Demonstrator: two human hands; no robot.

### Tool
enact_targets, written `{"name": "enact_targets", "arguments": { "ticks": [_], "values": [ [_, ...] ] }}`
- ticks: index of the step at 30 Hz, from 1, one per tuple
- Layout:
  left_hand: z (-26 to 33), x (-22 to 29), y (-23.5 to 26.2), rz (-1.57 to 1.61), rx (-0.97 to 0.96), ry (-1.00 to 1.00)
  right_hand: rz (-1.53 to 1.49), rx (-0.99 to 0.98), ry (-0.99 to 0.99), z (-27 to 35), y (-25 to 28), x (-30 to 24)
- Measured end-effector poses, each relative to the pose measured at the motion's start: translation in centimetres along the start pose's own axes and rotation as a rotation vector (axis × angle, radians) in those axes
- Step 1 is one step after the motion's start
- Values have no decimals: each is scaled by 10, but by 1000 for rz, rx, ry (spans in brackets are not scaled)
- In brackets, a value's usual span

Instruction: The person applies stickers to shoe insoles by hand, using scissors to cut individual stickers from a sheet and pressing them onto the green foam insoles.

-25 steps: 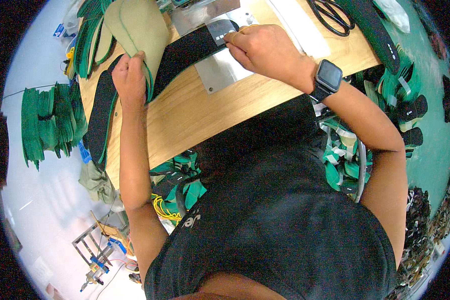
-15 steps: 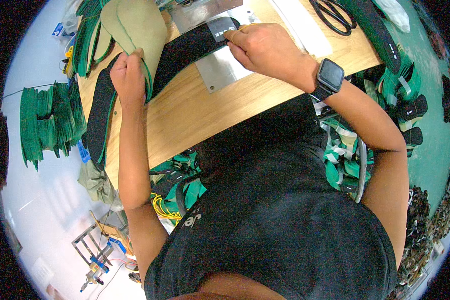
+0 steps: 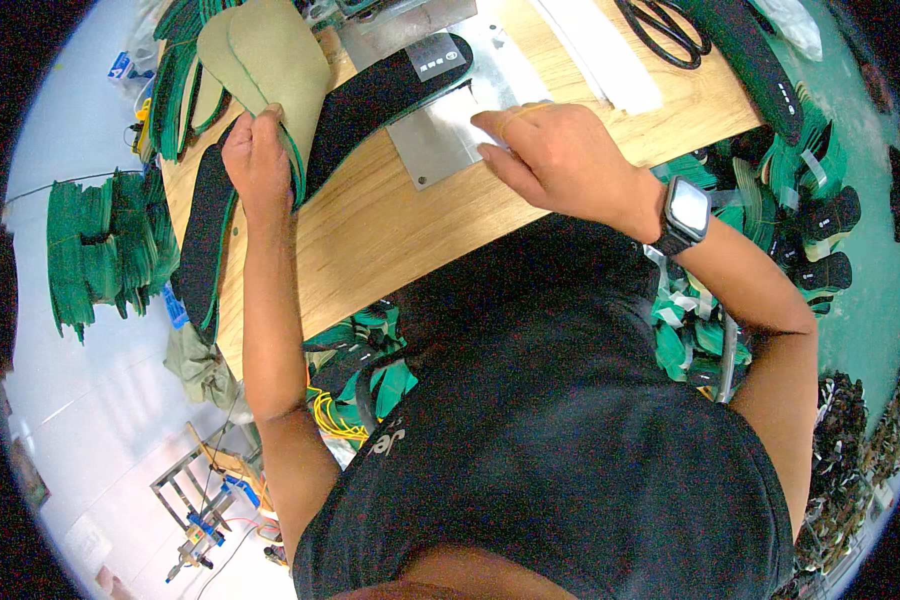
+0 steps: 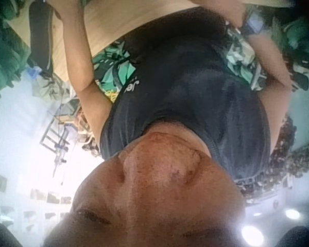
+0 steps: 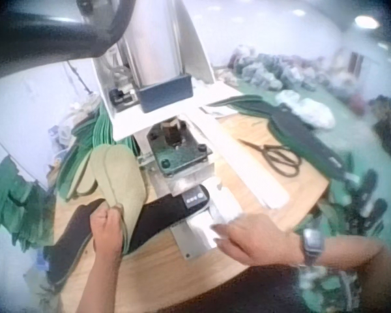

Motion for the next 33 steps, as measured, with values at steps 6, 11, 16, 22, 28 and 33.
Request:
{"name": "enact_targets", "arguments": {
  "ticks": [6, 11, 16, 22, 28, 33],
  "values": [
    [1, -2, 1, -51, 18, -25, -128, -43, -13, 9, 2, -5],
    [9, 8, -7, -25, 36, 11, -205, -33, 43, 15, 2, -6],
    [11, 18, -5, -148, 1, 61, -235, 17, 94, 16, 3, -8],
    [2, -3, -11, -30, -198, -215, -234, 158, 109, 16, 1, -8],
    [-3, 6, 9, -415, -172, -241, -225, 265, 124, 22, 8, -5],
    [7, 25, 13, -793, -459, -90, -240, 335, 125, 21, 13, -11]
  ]
}}
Point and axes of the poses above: each hand's wrist, its own z-axis away from the middle knuckle, its own y-axis out of the back of the hand, x = y × z, the point moved 1 cm from there along -z, towards the middle knuckle, and after that the axes turned 15 degrees about -x, right-handed, at the moved point
